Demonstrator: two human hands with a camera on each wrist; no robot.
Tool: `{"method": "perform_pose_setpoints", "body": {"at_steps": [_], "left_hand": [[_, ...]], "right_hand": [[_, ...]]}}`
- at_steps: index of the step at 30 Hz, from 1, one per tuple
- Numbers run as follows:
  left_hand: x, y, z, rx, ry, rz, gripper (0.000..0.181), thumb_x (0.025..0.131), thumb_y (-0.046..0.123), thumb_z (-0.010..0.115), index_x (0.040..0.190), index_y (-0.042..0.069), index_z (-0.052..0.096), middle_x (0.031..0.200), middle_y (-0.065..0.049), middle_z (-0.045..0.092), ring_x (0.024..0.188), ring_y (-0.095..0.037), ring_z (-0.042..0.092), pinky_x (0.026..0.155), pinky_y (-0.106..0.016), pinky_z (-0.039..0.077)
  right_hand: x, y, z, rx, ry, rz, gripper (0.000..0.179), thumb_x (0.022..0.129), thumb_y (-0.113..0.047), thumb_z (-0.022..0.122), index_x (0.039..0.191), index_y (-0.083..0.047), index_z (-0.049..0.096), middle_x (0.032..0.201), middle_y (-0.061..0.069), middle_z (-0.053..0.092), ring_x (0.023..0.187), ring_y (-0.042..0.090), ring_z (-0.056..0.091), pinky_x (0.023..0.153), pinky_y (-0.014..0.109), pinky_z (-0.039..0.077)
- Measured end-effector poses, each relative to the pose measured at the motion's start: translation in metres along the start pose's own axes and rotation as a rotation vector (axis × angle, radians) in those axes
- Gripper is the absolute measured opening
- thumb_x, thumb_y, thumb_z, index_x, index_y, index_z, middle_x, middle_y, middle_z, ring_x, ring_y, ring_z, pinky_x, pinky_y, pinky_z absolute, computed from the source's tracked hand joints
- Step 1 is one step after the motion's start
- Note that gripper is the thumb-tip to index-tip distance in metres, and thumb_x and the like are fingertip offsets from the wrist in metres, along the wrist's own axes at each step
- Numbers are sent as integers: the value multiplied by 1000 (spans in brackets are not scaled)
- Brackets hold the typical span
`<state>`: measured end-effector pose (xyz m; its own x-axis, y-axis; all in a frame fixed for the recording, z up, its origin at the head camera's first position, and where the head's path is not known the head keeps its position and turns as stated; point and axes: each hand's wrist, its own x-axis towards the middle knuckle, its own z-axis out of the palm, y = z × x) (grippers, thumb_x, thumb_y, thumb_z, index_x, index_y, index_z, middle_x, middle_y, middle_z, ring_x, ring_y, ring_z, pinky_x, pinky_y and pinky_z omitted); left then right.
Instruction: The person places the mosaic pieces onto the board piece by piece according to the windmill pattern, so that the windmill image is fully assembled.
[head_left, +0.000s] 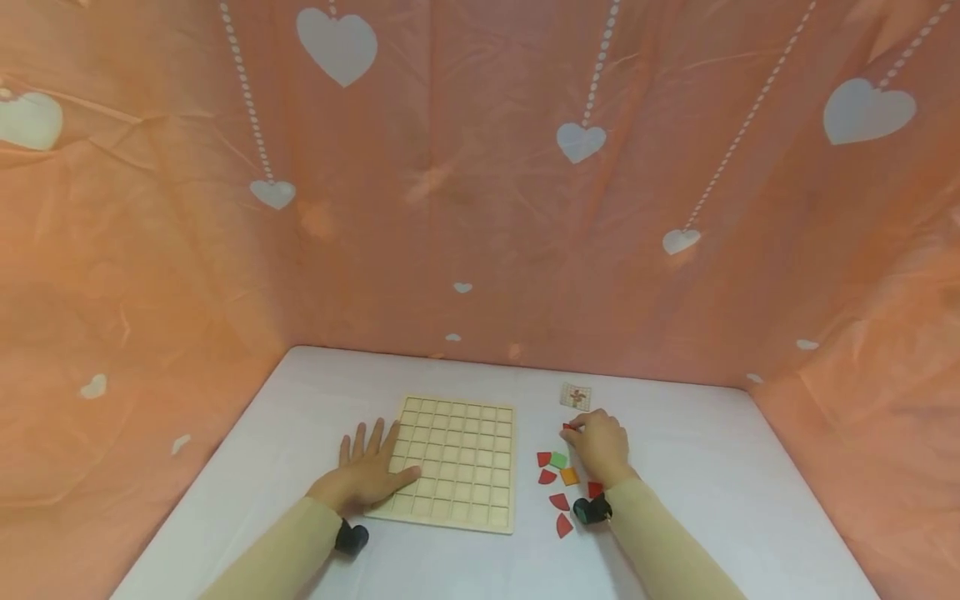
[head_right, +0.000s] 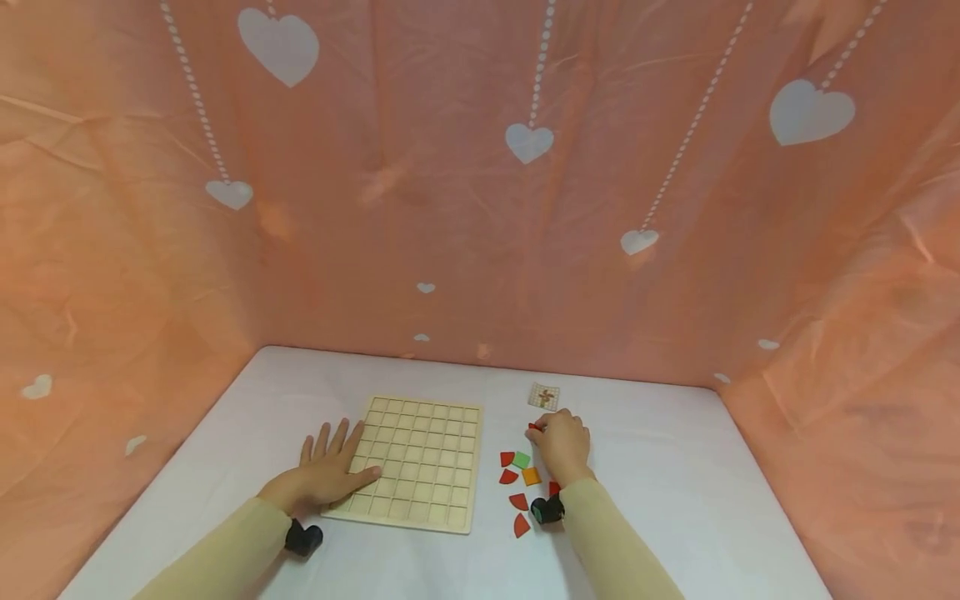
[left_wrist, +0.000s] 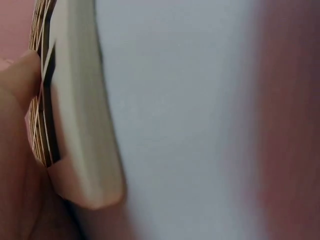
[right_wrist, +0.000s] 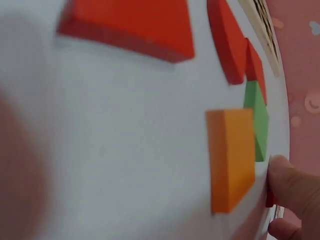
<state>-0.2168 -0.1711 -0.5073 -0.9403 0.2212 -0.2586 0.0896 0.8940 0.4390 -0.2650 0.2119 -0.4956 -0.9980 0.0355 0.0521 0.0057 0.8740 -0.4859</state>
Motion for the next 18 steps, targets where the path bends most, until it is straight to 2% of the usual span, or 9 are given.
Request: {"method": "perform_pose_setpoints", "body": {"at_steps": [10,14,18], "left_hand": [[-4,6,-3,-23,13,-15,101,89,67,49,154,2,8,158,-27,-4,140,-49,-15,106,-60,-18],[-3,3,-2,-23,30,-9,102,88,68,49,154,2,9,158,-27,-3,140,-49,-14,106,-61,-18],[3,-3,5,-13,22,-16,106,85,75,44,155,6,5,158,-25,-5,141,-47,-17,105,-58,-22]], "right_hand": [[0,-5,4,-88,49,-15,23,87,-27,74,100,-8,76,91,7,60,85,29,53,78,48,43],[1,-4,6,-85,53,-10,23,87,-27,74,101,-8,76,91,8,60,85,29,53,78,48,43],[1,-2,7,-74,37,3,24,88,-27,73,102,-7,75,93,8,59,86,29,52,78,48,43]]}}
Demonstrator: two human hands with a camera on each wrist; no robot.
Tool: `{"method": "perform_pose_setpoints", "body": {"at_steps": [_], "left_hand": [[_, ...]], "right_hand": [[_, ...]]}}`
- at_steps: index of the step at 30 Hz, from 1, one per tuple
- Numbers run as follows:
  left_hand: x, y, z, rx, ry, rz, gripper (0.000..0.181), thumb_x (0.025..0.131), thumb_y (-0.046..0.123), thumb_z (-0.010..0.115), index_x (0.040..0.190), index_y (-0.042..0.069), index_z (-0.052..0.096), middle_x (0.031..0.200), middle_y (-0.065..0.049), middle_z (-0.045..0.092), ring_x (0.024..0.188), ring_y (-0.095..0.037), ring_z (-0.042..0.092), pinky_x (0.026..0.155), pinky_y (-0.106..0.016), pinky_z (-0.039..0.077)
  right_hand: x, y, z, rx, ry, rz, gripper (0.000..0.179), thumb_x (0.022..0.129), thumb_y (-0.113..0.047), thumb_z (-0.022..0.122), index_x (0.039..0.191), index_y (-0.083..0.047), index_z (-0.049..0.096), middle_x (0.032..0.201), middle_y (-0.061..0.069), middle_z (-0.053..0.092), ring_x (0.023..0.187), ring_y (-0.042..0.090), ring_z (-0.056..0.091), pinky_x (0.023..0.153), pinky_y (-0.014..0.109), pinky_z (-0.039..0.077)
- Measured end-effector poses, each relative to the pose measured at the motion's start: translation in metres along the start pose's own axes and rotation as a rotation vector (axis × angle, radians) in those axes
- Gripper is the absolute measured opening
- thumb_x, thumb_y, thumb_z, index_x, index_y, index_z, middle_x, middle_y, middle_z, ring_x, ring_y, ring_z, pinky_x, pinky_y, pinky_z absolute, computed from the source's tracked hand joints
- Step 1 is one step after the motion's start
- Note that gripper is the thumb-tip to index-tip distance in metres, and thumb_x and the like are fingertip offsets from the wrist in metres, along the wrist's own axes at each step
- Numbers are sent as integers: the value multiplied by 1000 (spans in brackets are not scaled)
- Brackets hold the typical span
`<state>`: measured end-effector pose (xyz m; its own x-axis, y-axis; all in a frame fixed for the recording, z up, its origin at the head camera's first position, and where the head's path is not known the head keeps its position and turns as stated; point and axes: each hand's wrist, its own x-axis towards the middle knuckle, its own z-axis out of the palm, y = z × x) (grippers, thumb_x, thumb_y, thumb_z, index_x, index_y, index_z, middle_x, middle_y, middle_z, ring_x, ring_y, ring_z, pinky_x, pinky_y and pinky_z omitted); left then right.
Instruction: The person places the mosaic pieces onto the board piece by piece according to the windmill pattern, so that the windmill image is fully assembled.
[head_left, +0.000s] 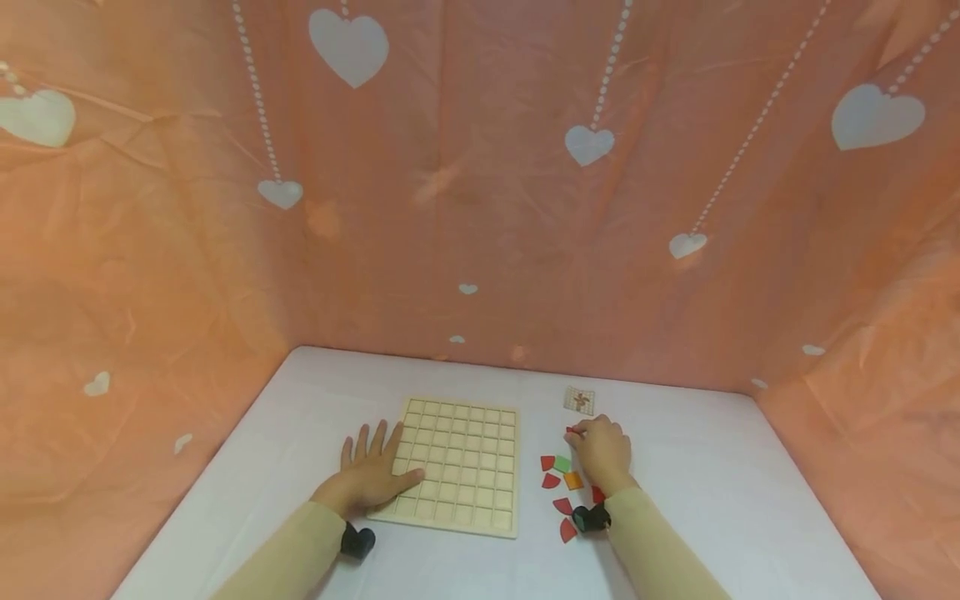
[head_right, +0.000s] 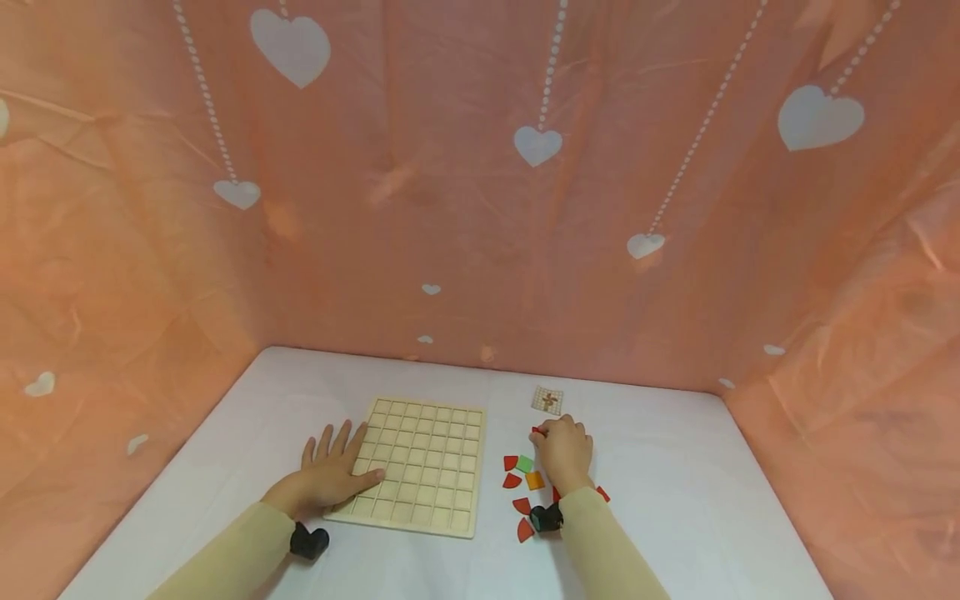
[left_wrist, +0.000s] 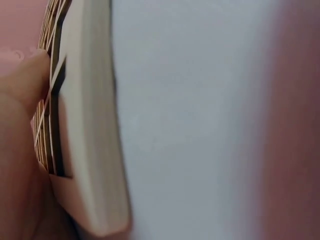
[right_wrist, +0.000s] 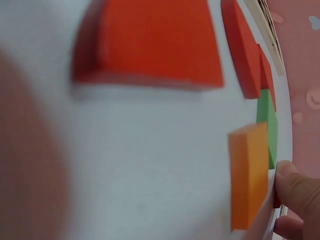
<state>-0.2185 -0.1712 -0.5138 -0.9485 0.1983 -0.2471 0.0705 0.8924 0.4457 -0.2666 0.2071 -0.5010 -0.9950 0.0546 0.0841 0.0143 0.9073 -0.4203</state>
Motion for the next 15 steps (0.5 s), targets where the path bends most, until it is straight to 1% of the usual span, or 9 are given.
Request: {"method": "perform_pose_setpoints", "body": {"at_steps": [3,6,10,12,15], "left_hand": [[7,-7,7,11,2,-1,108,83,80,40,156,10,2,159,-21,-8,141,-45,-18,104,-55,-25],[9,-10,9,-2,19,8,110,82,80,41,156,8,4,159,-22,-7,141,-46,-18,102,-55,-27],[7,-8,6,1,-10,3,111,82,81,40,156,8,2,159,-22,-9,140,-45,-21,102,-55,-27],[5,-6,4,-10,-9,11,110,83,79,41,155,6,2,158,-25,-9,140,-46,-21,102,-57,-26],[4,-5,5,-4,2,15,109,83,79,41,156,7,3,158,-24,-7,141,-45,-20,104,-57,-24]], "right_hand": [[0,1,1,9,-4,4,24,88,-27,73,102,-7,75,93,9,59,85,29,51,78,47,43],[0,2,1,18,-6,4,24,88,-27,73,101,-7,75,94,9,58,86,29,51,79,47,43],[0,3,1,18,-7,5,24,89,-28,72,103,-9,75,94,9,59,87,29,52,78,46,44],[0,3,2,29,-10,12,24,89,-28,72,103,-9,75,95,9,58,88,29,51,78,45,44],[-1,3,3,39,-10,17,25,89,-27,71,104,-8,75,97,11,58,89,30,51,80,46,44]]}}
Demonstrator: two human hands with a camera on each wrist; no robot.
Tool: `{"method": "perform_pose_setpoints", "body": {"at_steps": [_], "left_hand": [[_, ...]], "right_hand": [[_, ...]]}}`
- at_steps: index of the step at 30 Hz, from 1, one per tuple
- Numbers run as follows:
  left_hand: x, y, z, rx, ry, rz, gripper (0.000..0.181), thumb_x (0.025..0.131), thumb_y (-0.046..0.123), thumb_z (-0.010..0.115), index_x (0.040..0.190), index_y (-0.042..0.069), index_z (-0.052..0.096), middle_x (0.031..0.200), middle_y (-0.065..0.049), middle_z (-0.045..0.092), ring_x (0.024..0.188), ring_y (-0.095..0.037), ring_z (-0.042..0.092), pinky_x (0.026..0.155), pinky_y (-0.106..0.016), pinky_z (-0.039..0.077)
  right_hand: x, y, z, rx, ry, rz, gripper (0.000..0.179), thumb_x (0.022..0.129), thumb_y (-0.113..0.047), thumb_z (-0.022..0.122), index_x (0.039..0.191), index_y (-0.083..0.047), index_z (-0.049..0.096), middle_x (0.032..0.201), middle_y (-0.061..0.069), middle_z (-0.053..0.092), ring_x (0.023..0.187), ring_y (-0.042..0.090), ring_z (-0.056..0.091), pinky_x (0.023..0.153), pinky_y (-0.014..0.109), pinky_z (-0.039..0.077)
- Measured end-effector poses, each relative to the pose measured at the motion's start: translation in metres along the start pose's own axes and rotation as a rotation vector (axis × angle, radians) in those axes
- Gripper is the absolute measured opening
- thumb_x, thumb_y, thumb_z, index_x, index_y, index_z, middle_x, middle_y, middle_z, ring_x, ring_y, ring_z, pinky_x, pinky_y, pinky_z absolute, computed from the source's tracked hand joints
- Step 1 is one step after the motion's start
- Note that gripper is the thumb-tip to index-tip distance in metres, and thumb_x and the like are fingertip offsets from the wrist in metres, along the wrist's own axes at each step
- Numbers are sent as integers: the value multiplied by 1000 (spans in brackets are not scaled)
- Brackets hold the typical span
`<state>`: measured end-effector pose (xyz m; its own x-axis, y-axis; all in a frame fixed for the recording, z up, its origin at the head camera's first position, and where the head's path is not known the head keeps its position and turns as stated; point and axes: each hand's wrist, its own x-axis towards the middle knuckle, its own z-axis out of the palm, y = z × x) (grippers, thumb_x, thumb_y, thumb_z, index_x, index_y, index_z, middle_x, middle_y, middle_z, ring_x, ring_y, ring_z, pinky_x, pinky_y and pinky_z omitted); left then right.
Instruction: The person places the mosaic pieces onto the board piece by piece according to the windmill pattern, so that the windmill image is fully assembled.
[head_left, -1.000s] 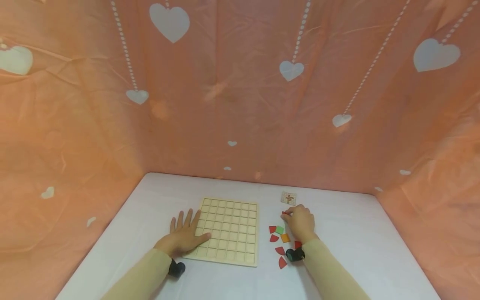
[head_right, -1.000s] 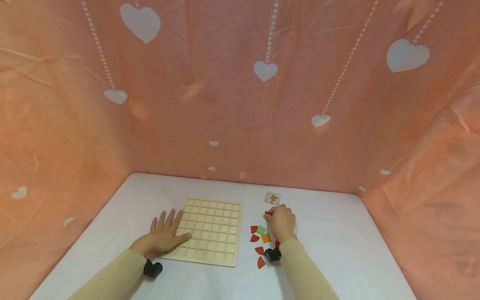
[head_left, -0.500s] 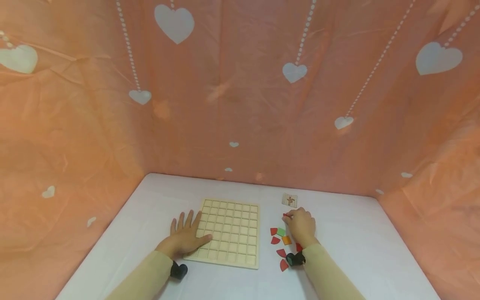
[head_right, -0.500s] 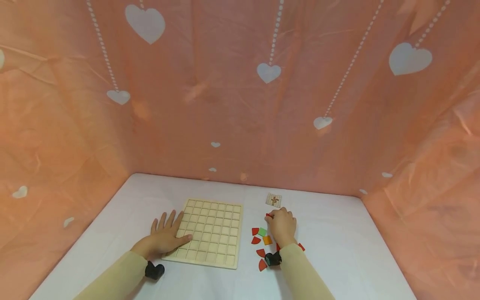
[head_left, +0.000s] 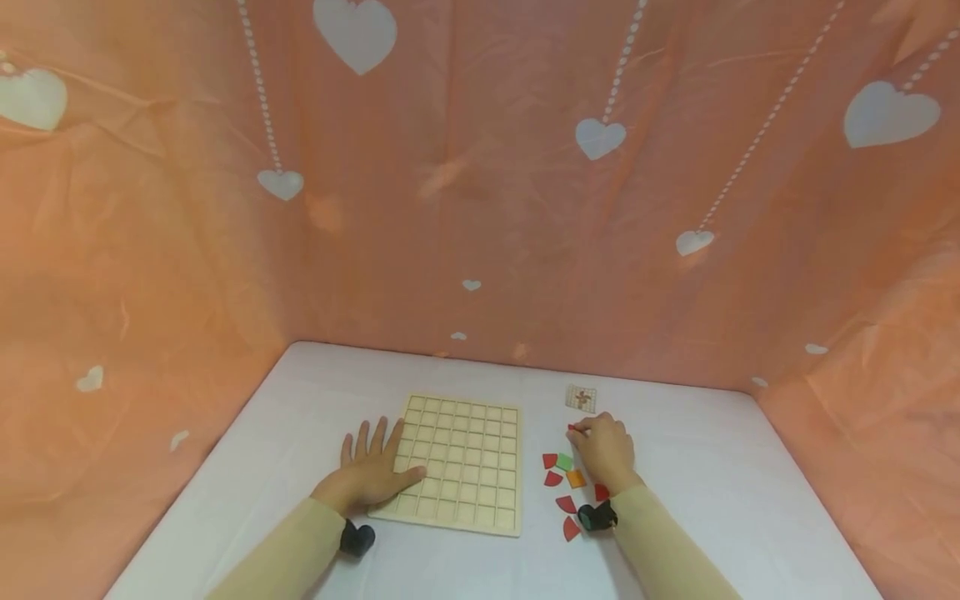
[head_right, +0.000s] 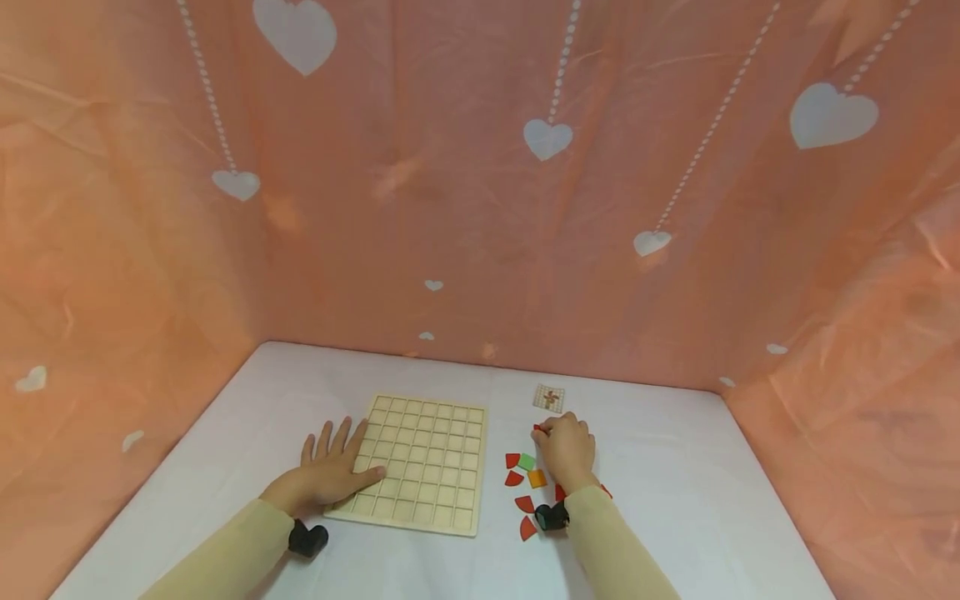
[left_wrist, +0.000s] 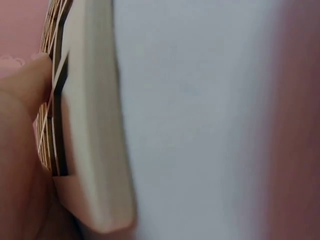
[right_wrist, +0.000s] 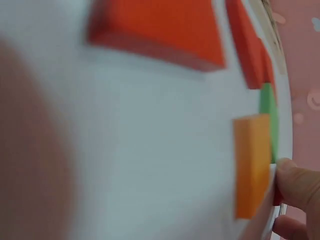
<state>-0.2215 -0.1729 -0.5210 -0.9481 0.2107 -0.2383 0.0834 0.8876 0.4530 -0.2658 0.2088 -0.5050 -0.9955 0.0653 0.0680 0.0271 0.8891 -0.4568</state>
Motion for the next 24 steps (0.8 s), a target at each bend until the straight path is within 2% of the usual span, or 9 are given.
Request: {"method": "perform_pose_setpoints", "body": {"at_steps": [2,4,10,13,16,18,21,24], "left_hand": [[0,1,-1,6,20,10,108,84,77,44,155,5,5,158,-25,-5,141,-46,-17,105,-59,-22],[0,1,-1,24,9,-5,108,84,78,42,156,8,3,159,-23,-6,141,-45,-17,106,-58,-21],[-4,6,-5,-2,2,-7,106,85,75,44,156,6,4,159,-24,-6,141,-45,-17,105,-59,-21],[-6,8,-8,-10,9,6,104,87,72,46,155,5,6,159,-24,-5,142,-45,-16,106,-59,-20],[-7,10,-11,-12,13,8,103,87,70,48,155,4,8,158,-25,-4,141,-46,-15,106,-60,-19],[-7,10,-12,3,10,-2,103,88,71,47,155,5,7,159,-24,-4,141,-46,-15,106,-59,-19],[-6,9,-11,14,5,-14,102,88,71,45,156,7,5,159,-22,-5,142,-45,-16,106,-59,-19],[-5,6,-8,11,13,-12,101,88,70,47,156,6,6,159,-23,-4,142,-46,-14,107,-61,-17]], "right_hand": [[0,-1,0,8,-2,0,24,89,-26,71,104,-7,75,98,11,59,89,30,51,80,46,44],[0,-2,-1,-9,4,-22,24,89,-25,71,104,-7,75,99,10,63,90,31,53,81,48,44],[1,-4,-6,-65,38,-113,22,89,-25,72,100,-6,75,94,9,67,86,30,56,82,49,44],[2,-8,-9,-9,7,-99,25,90,-26,70,104,-5,72,94,8,65,85,27,54,84,46,47],[4,-19,-11,115,-64,-57,28,92,-27,68,110,-6,70,98,7,64,85,24,55,82,41,51],[5,-31,-9,170,-103,-58,28,92,-26,68,111,-6,69,99,6,65,83,22,55,77,37,52],[5,-50,-2,194,-140,-103,27,91,-23,68,112,-7,69,97,4,65,79,19,56,69,33,51],[2,-71,8,199,-162,-168,28,90,-24,70,114,-8,68,96,2,64,79,16,56,69,32,50]]}}
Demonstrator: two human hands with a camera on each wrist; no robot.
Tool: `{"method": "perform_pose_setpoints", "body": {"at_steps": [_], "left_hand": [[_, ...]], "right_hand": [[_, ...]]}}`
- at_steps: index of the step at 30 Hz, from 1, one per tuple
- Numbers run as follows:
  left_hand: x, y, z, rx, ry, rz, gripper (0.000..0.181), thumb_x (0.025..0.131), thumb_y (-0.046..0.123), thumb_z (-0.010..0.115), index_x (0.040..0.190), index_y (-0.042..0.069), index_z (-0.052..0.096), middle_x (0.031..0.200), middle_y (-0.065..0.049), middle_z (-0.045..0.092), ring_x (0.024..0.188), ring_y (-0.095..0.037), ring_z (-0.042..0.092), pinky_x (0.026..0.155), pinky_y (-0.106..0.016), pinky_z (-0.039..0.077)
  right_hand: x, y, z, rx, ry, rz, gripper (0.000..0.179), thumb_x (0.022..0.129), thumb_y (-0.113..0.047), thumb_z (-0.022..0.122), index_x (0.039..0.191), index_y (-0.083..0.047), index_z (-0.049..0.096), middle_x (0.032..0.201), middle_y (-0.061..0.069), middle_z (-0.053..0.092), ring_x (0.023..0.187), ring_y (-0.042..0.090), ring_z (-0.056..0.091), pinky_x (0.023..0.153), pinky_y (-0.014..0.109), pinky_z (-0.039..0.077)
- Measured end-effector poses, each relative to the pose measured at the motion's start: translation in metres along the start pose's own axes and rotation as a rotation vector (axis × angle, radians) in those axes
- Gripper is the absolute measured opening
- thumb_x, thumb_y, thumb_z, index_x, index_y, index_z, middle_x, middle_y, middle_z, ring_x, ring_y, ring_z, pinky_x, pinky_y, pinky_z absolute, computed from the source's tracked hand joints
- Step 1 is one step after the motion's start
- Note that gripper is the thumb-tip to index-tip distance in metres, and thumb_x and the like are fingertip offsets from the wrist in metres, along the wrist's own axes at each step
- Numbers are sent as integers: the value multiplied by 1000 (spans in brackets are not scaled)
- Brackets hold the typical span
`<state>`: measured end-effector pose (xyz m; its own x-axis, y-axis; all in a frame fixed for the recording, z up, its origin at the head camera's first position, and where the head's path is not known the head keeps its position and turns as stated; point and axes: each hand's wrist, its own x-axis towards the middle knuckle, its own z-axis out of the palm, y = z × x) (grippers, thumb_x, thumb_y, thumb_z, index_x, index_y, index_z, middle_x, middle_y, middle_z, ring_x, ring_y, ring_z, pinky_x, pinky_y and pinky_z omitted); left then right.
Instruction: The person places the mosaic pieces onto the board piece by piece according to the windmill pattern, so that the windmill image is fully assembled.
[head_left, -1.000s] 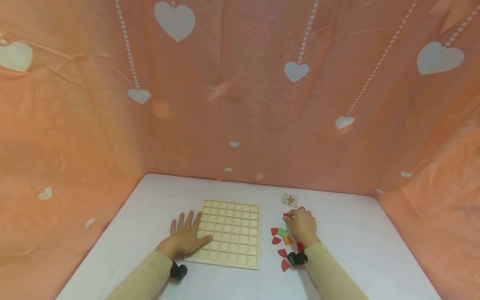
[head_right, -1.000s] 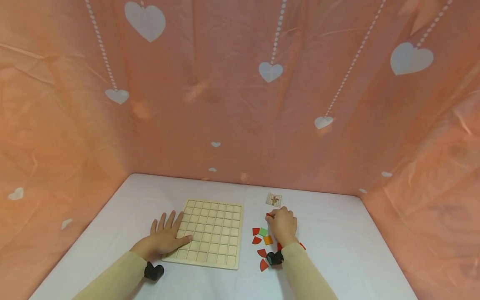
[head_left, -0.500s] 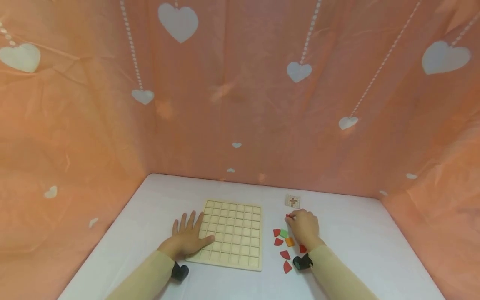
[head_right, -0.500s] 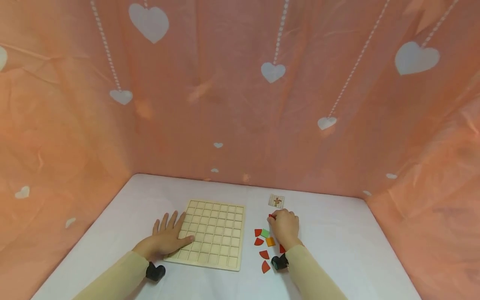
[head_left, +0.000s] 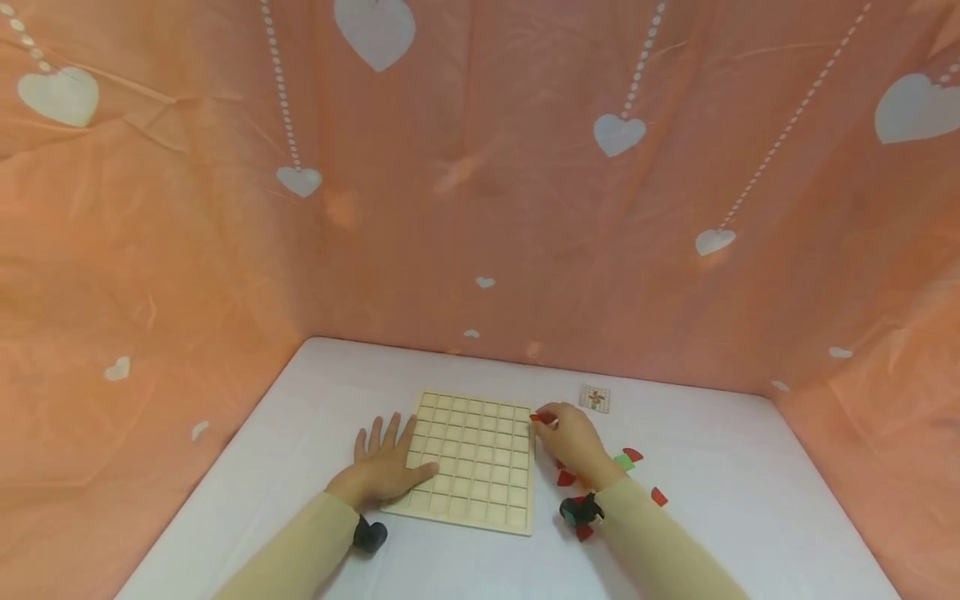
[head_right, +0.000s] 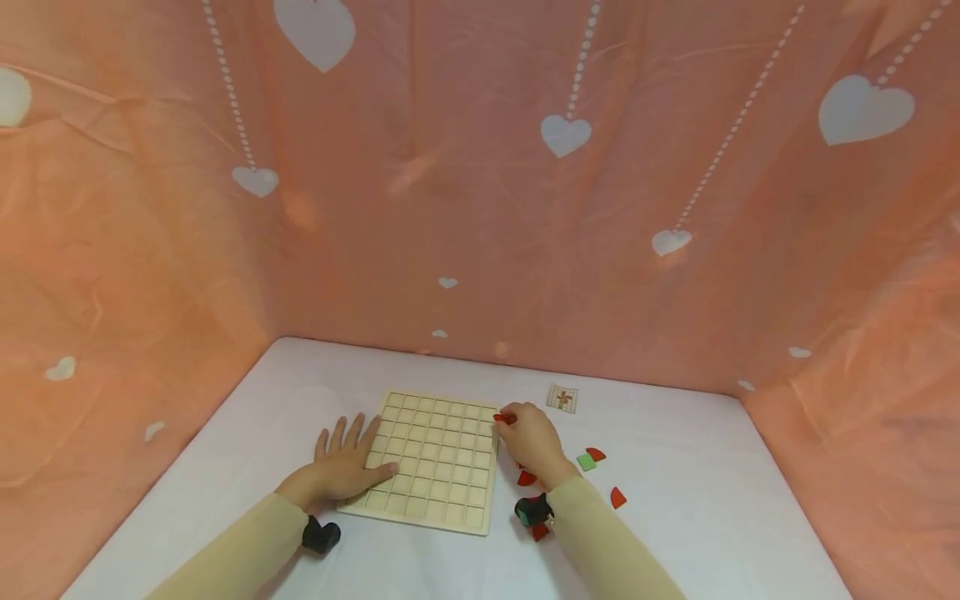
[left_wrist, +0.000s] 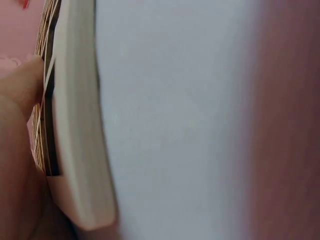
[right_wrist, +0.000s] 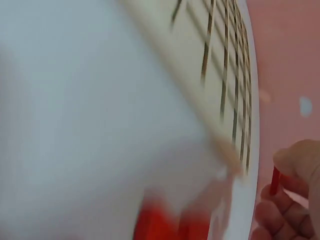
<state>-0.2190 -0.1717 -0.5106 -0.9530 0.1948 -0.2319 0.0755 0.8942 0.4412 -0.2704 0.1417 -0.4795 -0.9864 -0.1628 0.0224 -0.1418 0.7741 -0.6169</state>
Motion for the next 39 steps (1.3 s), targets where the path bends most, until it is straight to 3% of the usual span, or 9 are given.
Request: {"method": "perform_pose_setpoints", "body": {"at_steps": [7,17,28,33,39], "left_hand": [[8,-1,10,22,23,2,104,85,75,45,156,10,6,160,-20,-4,143,-43,-14,108,-60,-15],[2,13,3,62,10,25,100,88,71,46,156,7,9,159,-23,1,143,-46,-9,109,-62,-8],[4,10,5,52,6,9,104,86,75,42,156,10,3,160,-20,-5,143,-42,-15,108,-58,-16],[1,7,3,35,21,7,102,87,73,46,156,7,9,159,-23,-1,143,-45,-11,108,-61,-14],[-1,3,2,34,20,-22,101,87,71,48,156,8,9,159,-22,-1,143,-45,-11,109,-61,-12]], "right_hand": [[7,-29,32,29,-54,-174,24,94,-23,65,114,-10,67,101,-1,64,83,13,56,74,33,49],[18,-40,52,-160,-43,-356,16,95,-16,64,109,-14,71,102,-2,64,95,16,63,84,36,51],[18,-44,51,-207,-19,-394,14,93,-11,65,102,-14,75,103,-1,68,99,19,64,86,36,51],[12,-53,52,-208,-126,-374,25,96,-7,57,116,-12,71,120,5,65,113,26,59,94,42,48],[6,-59,60,-287,-241,-323,41,99,-5,51,138,-15,55,147,7,45,132,43,39,105,52,35]]}}
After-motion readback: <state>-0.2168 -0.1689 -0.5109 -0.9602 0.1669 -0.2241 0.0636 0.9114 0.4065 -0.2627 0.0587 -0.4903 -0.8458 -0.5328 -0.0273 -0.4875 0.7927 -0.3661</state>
